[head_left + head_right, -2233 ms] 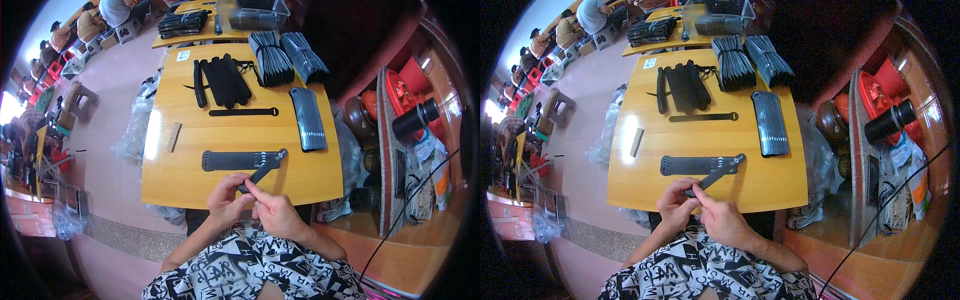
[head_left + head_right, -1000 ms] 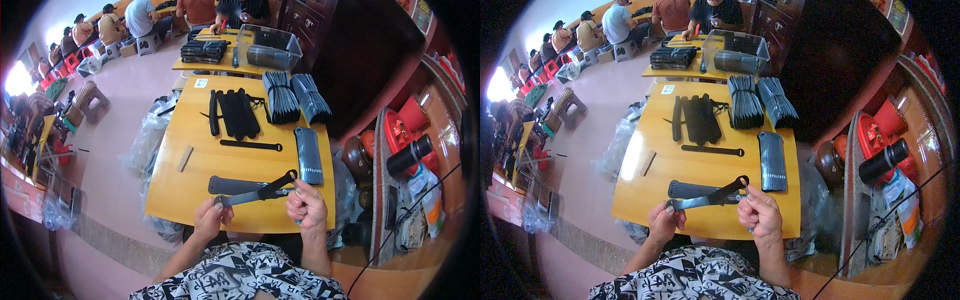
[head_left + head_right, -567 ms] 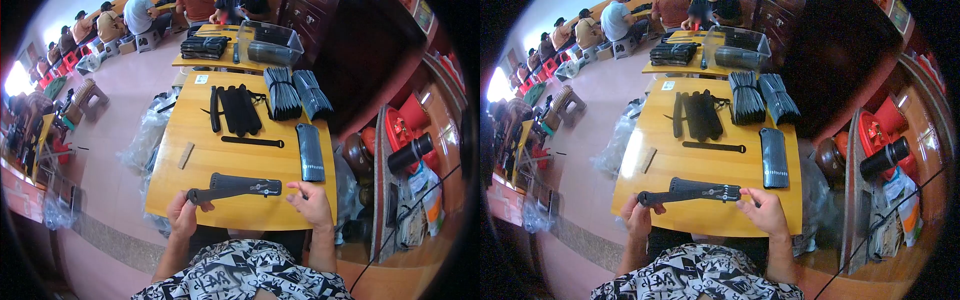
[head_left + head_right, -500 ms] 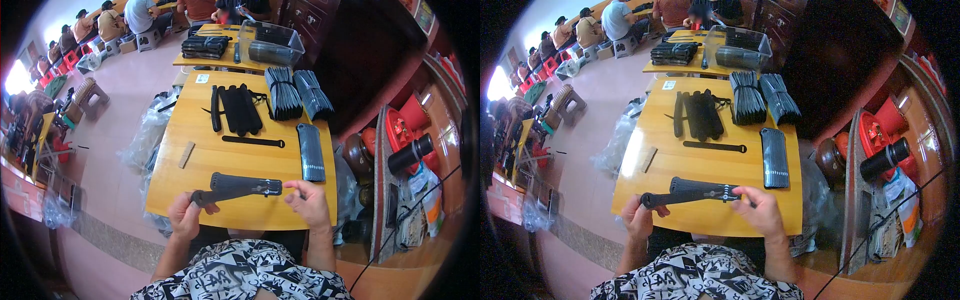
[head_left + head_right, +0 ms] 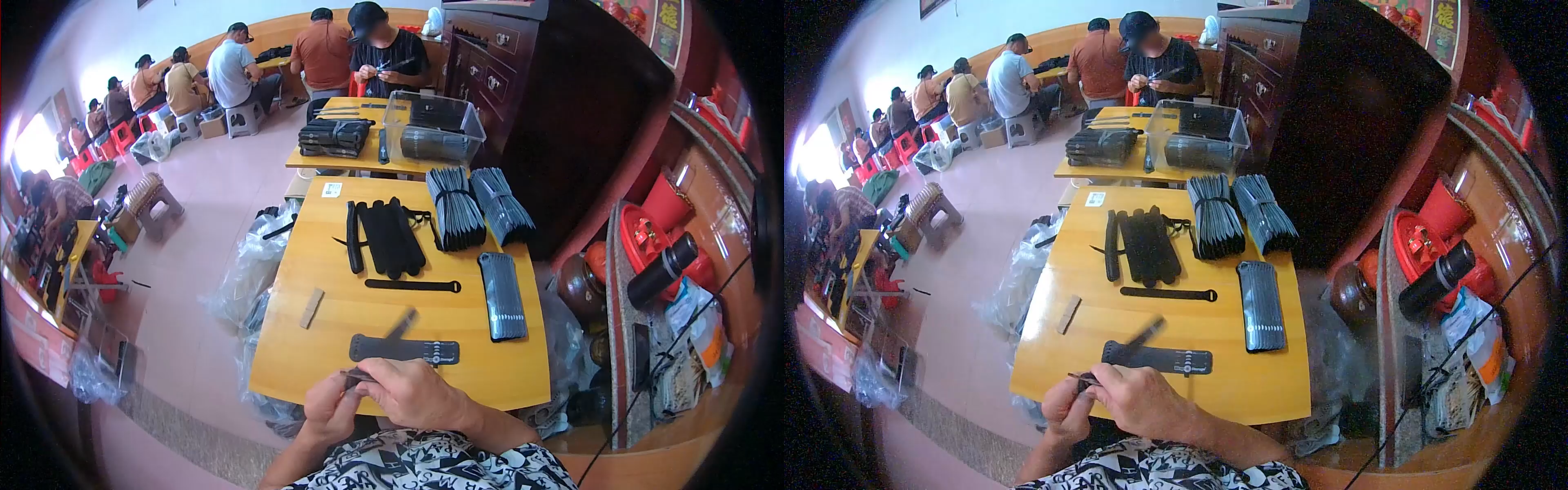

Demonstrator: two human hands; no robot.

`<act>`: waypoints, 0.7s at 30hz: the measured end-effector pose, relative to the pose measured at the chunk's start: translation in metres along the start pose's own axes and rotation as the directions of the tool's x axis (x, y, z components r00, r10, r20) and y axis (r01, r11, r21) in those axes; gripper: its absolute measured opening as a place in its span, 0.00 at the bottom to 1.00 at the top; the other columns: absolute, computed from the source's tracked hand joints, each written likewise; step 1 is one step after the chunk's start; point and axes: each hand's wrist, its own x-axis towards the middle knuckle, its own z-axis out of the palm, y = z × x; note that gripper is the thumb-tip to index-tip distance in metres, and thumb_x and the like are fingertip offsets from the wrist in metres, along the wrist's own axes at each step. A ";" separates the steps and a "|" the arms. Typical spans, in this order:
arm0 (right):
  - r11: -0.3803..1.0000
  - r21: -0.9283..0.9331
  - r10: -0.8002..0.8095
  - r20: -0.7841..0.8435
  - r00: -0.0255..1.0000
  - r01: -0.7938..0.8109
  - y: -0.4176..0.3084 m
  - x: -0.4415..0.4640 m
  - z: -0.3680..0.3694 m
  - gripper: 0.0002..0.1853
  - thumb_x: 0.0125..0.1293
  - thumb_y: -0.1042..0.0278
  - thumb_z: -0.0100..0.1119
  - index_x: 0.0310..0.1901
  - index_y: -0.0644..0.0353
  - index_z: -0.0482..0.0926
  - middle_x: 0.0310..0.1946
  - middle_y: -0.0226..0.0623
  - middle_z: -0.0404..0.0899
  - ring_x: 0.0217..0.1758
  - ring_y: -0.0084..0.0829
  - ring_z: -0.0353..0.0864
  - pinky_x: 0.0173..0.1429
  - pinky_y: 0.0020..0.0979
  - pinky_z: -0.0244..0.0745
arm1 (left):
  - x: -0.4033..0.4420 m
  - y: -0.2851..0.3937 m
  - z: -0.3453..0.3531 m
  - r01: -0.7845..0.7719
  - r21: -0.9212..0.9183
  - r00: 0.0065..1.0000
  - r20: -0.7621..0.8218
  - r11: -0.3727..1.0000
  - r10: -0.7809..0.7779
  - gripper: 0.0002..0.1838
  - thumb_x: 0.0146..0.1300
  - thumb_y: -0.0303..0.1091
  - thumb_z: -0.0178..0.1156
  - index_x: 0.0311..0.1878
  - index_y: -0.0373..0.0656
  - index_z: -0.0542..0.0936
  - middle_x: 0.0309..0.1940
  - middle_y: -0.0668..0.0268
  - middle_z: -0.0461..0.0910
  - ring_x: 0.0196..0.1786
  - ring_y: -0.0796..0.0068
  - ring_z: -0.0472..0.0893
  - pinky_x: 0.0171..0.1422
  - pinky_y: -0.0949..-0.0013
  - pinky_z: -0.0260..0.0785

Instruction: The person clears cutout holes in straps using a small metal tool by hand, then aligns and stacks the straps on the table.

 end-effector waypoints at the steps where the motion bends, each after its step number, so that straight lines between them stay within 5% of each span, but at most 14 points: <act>1: 0.999 0.035 0.031 0.004 1.000 -0.031 0.003 0.001 0.001 0.08 0.59 0.71 0.56 0.35 0.65 0.70 0.22 0.47 0.74 0.27 0.47 0.78 0.28 0.39 0.72 | -0.001 -0.001 -0.001 0.052 -0.026 0.999 -0.014 0.998 -0.052 0.07 0.57 0.19 0.50 0.37 0.29 0.76 0.30 0.55 0.78 0.32 0.68 0.79 0.37 0.71 0.70; 5: 0.954 0.220 0.210 -0.005 0.978 -0.204 0.009 0.009 0.002 0.05 0.58 0.73 0.58 0.33 0.65 0.74 0.21 0.44 0.75 0.24 0.40 0.78 0.27 0.32 0.71 | 0.000 -0.007 0.002 0.141 -0.233 0.963 -0.192 0.962 -0.188 0.07 0.57 0.19 0.48 0.35 0.28 0.76 0.29 0.58 0.79 0.29 0.74 0.78 0.35 0.75 0.70; 7: 0.901 0.292 0.340 -0.022 0.940 -0.319 0.010 0.012 0.003 0.06 0.58 0.71 0.59 0.32 0.64 0.74 0.19 0.42 0.75 0.22 0.37 0.78 0.26 0.30 0.70 | -0.003 -0.016 -0.003 0.127 -0.048 0.971 -0.200 0.991 -0.134 0.07 0.57 0.21 0.49 0.34 0.29 0.77 0.28 0.57 0.79 0.29 0.69 0.79 0.36 0.73 0.71; 9: 0.982 0.137 0.145 -0.095 0.985 -0.131 0.011 0.015 0.011 0.13 0.57 0.61 0.61 0.30 0.63 0.73 0.19 0.41 0.74 0.23 0.39 0.78 0.27 0.33 0.72 | 0.000 -0.018 -0.004 0.036 0.147 0.985 -0.171 0.988 -0.010 0.07 0.57 0.21 0.50 0.33 0.29 0.77 0.28 0.56 0.79 0.29 0.66 0.79 0.36 0.71 0.71; 12: 0.994 -0.081 0.072 -0.063 0.995 -0.077 0.001 0.019 0.016 0.22 0.56 0.47 0.59 0.28 0.61 0.71 0.20 0.44 0.76 0.26 0.44 0.79 0.29 0.39 0.75 | 0.006 -0.007 -0.003 -0.037 0.020 0.985 -0.171 0.999 0.040 0.06 0.55 0.21 0.53 0.34 0.29 0.76 0.29 0.53 0.78 0.29 0.64 0.79 0.35 0.69 0.70; 16: 0.992 -0.030 0.129 0.147 0.981 -0.126 0.005 0.021 0.002 0.20 0.56 0.52 0.61 0.24 0.61 0.69 0.16 0.40 0.71 0.20 0.41 0.76 0.24 0.36 0.69 | 0.008 -0.007 -0.014 -0.116 0.078 0.992 -0.033 0.990 0.119 0.07 0.55 0.21 0.54 0.36 0.29 0.76 0.30 0.50 0.78 0.31 0.62 0.80 0.35 0.67 0.71; 21: 0.990 0.138 -0.067 0.179 0.982 0.043 0.012 0.022 0.002 0.12 0.60 0.63 0.56 0.25 0.62 0.70 0.15 0.44 0.71 0.20 0.46 0.74 0.25 0.39 0.68 | 0.007 0.009 -0.013 -0.026 0.104 0.998 -0.049 0.994 0.031 0.09 0.53 0.19 0.50 0.37 0.30 0.76 0.28 0.53 0.78 0.26 0.63 0.79 0.29 0.69 0.70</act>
